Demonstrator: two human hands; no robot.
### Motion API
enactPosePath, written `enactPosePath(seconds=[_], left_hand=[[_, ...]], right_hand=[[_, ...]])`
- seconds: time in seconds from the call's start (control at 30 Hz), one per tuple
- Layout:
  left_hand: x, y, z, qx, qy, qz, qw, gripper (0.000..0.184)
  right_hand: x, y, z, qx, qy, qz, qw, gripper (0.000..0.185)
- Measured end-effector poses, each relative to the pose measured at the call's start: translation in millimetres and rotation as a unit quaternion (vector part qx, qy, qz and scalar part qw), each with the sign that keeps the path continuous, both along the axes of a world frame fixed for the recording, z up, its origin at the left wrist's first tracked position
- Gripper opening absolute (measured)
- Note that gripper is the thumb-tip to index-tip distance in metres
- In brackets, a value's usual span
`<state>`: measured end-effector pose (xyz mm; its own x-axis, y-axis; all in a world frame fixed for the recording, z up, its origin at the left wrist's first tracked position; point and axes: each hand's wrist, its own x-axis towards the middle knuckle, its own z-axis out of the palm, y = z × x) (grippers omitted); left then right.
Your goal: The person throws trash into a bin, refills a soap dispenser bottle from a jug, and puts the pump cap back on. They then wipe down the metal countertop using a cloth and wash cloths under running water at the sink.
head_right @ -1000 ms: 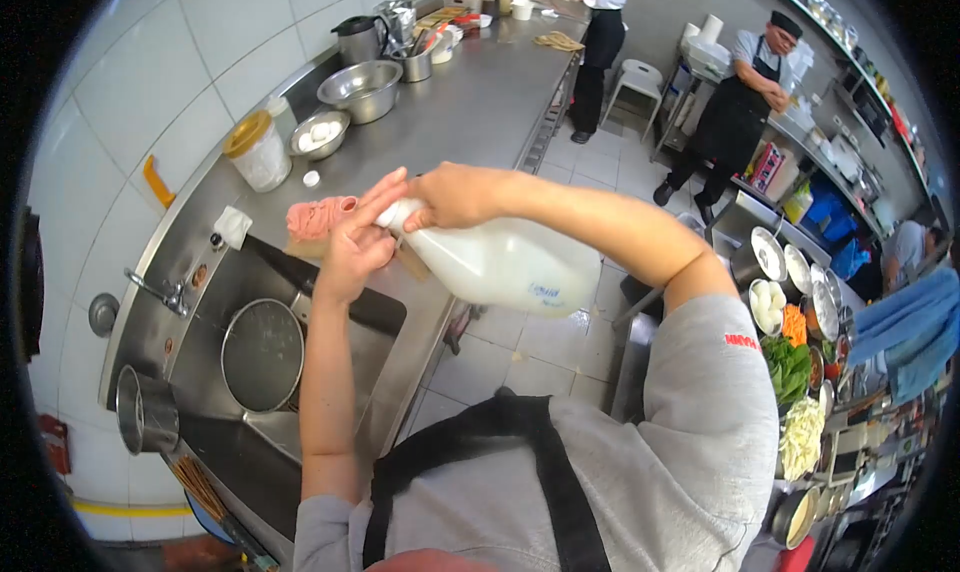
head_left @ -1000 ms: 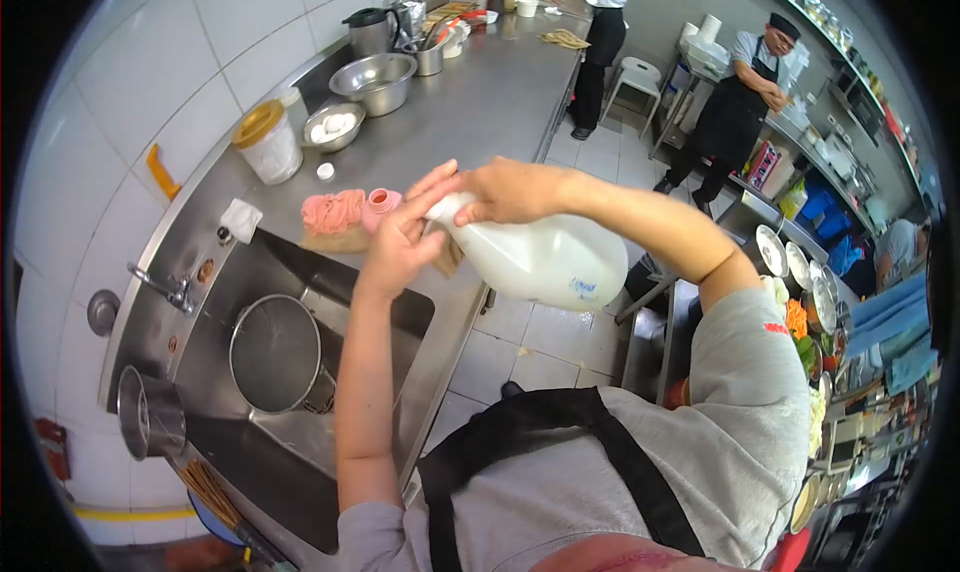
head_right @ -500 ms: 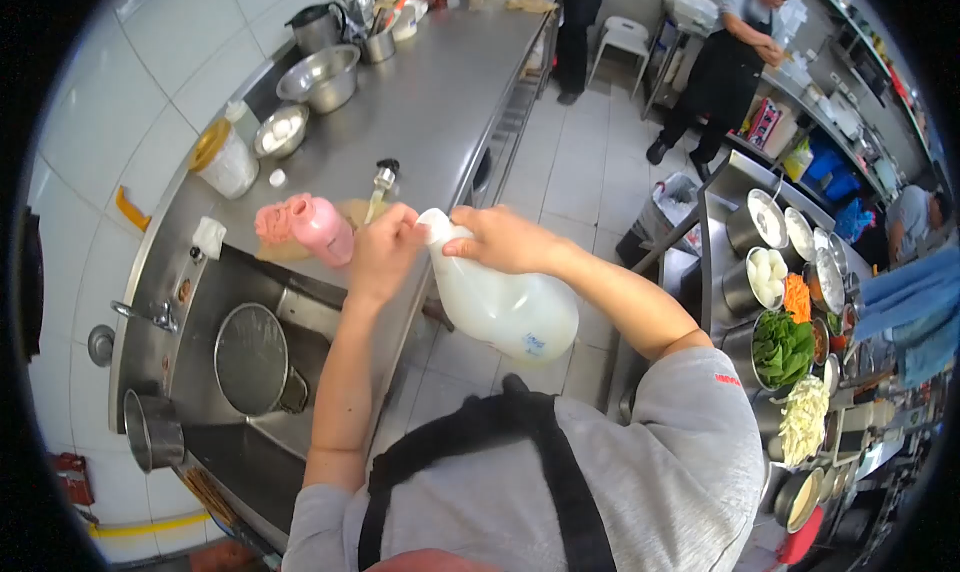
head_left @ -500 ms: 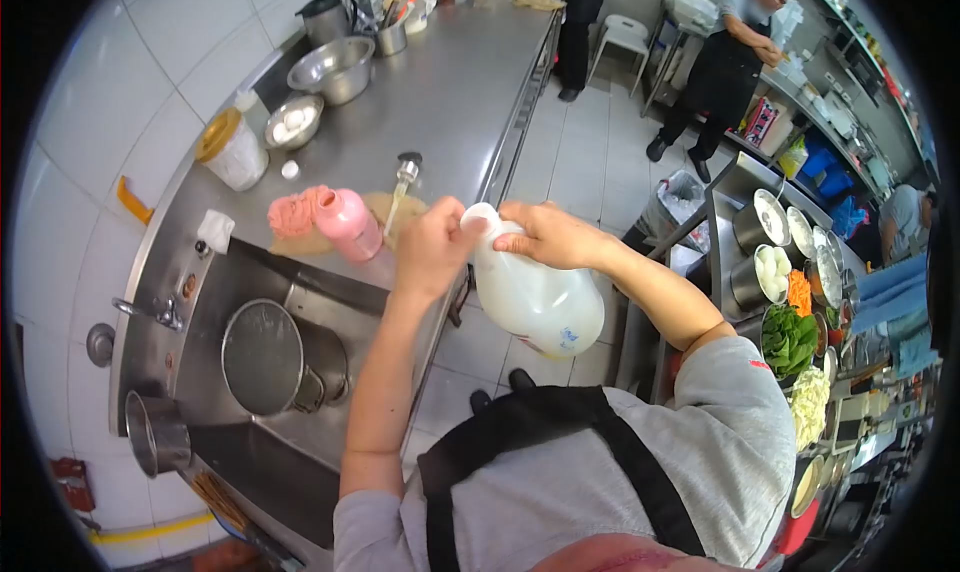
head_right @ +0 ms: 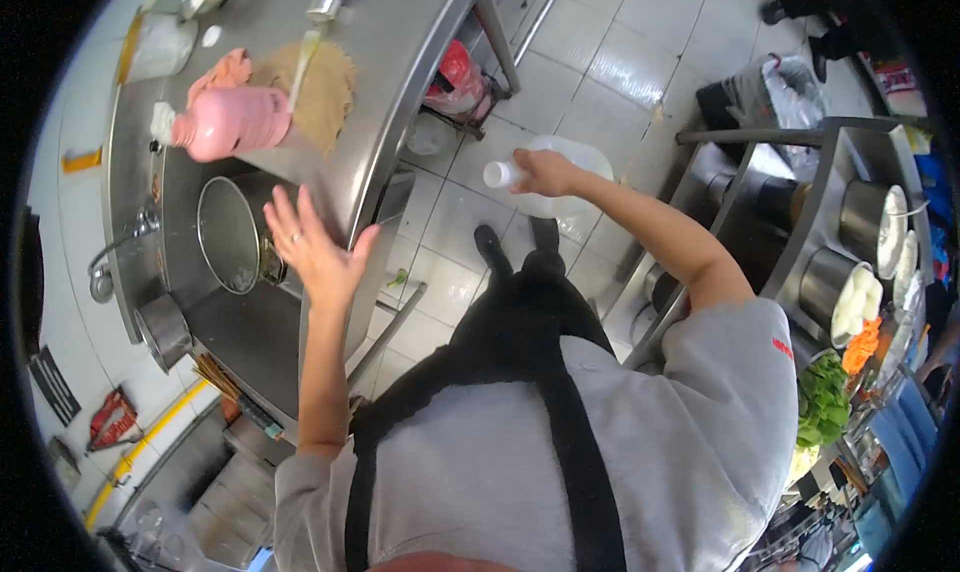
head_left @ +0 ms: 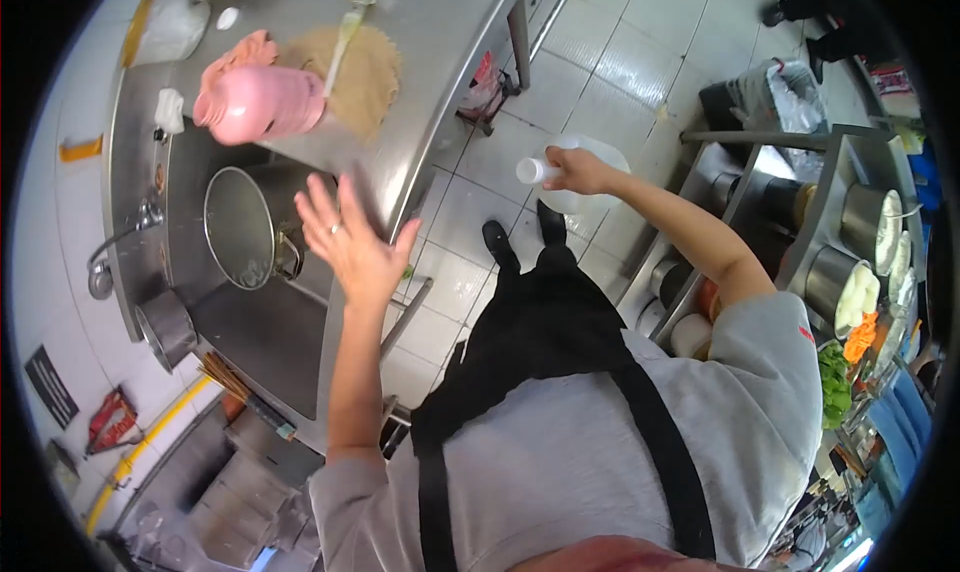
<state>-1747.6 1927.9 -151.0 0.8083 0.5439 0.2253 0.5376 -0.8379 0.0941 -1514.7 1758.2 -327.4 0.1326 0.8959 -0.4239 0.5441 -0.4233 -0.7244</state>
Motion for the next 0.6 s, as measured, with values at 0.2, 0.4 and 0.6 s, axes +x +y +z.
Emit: enactPosePath(seconds=[0.2, 0.4, 0.6], left_hand=[[4.4, 8.7, -6.6, -0.014, 0.024, 0.005, 1.0, 0.092], [2.7, 13.6, -14.9, -0.054, 0.03, -0.001, 0.998, 0.093], [-0.1, 12.9, -16.3, -0.049, 0.038, 0.015, 0.998, 0.092]], right_hand=[[-44.4, 25.1, -201.2, -0.082, 0.046, -0.055, 0.994, 0.047], [-65.8, 99.0, -337.0, -0.146, 0.062, -0.112, 0.981, 0.039], [-85.5, 129.3, -393.1, -0.018, 0.118, -0.096, 0.988, 0.043]])
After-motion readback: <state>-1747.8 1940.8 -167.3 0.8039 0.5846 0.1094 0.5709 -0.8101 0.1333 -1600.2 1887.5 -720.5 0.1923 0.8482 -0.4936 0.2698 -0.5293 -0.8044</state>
